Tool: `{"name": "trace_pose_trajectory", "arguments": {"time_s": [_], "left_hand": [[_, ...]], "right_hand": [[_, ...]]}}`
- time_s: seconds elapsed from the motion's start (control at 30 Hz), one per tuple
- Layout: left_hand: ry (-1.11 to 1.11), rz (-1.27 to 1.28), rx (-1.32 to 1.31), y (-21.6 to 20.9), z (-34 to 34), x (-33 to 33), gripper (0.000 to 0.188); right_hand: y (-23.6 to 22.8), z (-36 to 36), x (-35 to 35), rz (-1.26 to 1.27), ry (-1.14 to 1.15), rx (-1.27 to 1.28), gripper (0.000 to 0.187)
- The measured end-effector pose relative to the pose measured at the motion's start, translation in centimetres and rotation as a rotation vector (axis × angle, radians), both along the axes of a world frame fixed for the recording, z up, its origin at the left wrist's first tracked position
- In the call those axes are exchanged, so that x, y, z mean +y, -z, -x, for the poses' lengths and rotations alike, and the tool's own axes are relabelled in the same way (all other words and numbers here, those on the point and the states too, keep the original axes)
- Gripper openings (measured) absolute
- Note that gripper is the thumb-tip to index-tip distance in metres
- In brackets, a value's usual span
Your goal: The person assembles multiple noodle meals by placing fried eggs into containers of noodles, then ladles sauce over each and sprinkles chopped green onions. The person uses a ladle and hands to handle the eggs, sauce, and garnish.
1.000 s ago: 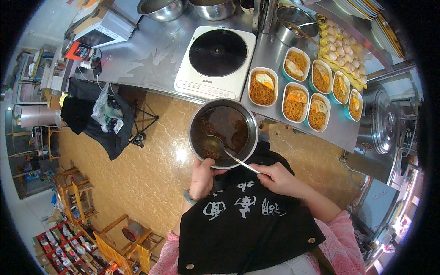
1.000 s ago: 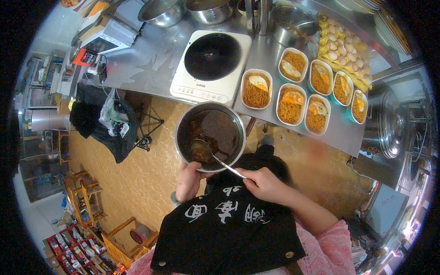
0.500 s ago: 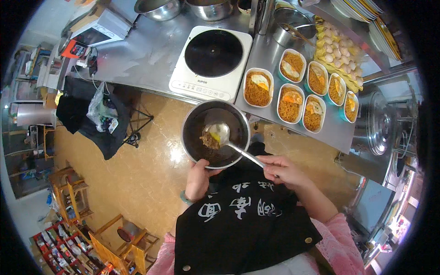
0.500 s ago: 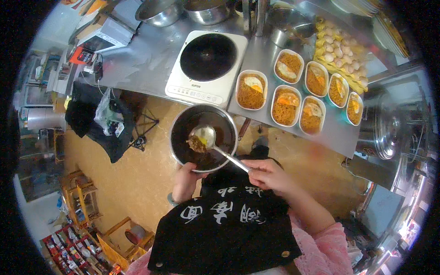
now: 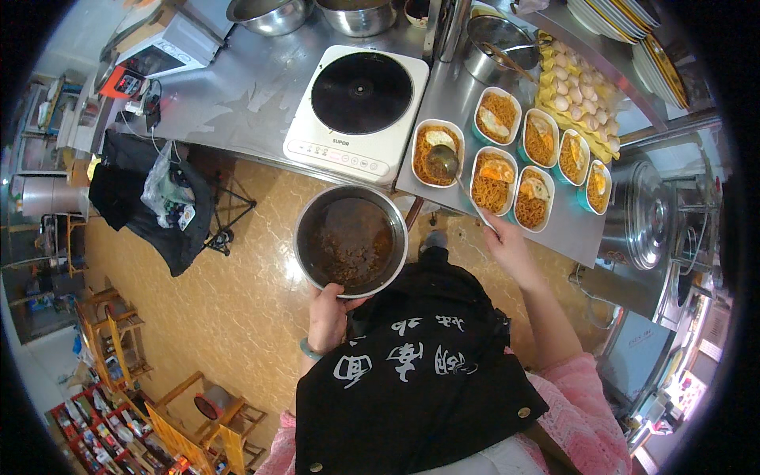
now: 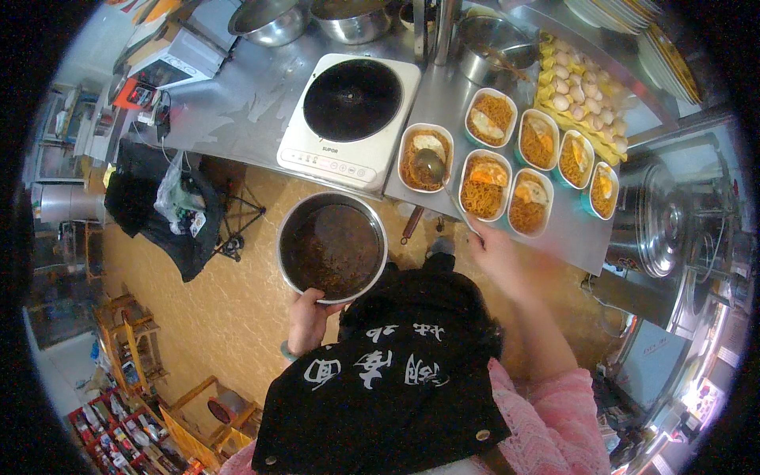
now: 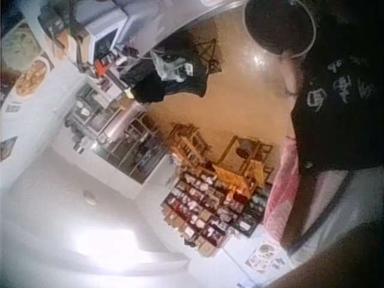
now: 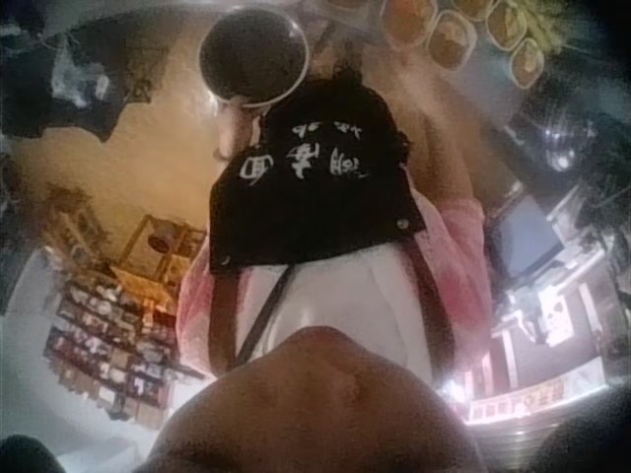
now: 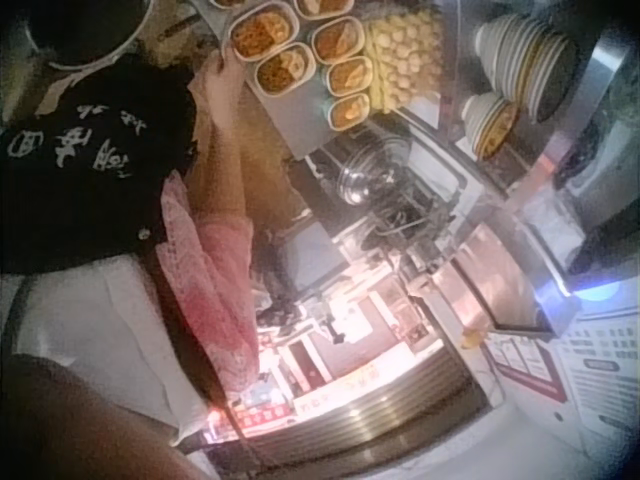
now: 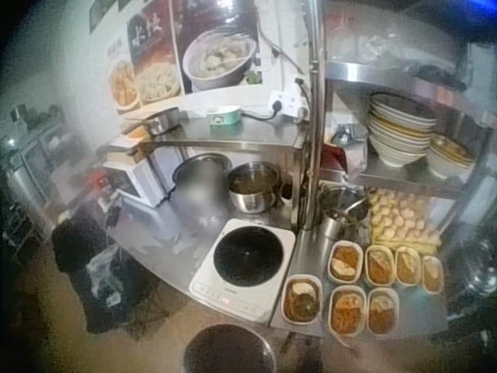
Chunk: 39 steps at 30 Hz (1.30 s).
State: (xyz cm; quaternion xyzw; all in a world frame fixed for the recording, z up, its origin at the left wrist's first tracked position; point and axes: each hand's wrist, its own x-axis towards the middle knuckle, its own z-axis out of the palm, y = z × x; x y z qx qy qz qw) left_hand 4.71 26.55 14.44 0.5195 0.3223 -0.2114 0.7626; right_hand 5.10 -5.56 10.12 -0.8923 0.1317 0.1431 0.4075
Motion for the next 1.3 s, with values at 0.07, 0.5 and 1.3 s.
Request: {"name": "trace_pose_trajectory", "arguments": {"time_s": [0.07,0.5,1.3], "left_hand": [[-0.002,-0.015,0.012,0.1,0.1,0.0,0.056],[0.045,0.014,-0.016,-0.4,-0.3,-0.9,0.052],[0.091,-0.019,0.005,-0.1,-1.2,-1.0,0.055]], "right_hand": [[0.6,-0.3,0.2,-0.012,0.03,-0.122,0.038],[2.9,-0.8,-0.1,0.111,0.018,-0.302,0.038],[3.0,0.2,0.1,0.063,0.095,-0.178,0.038]]}}
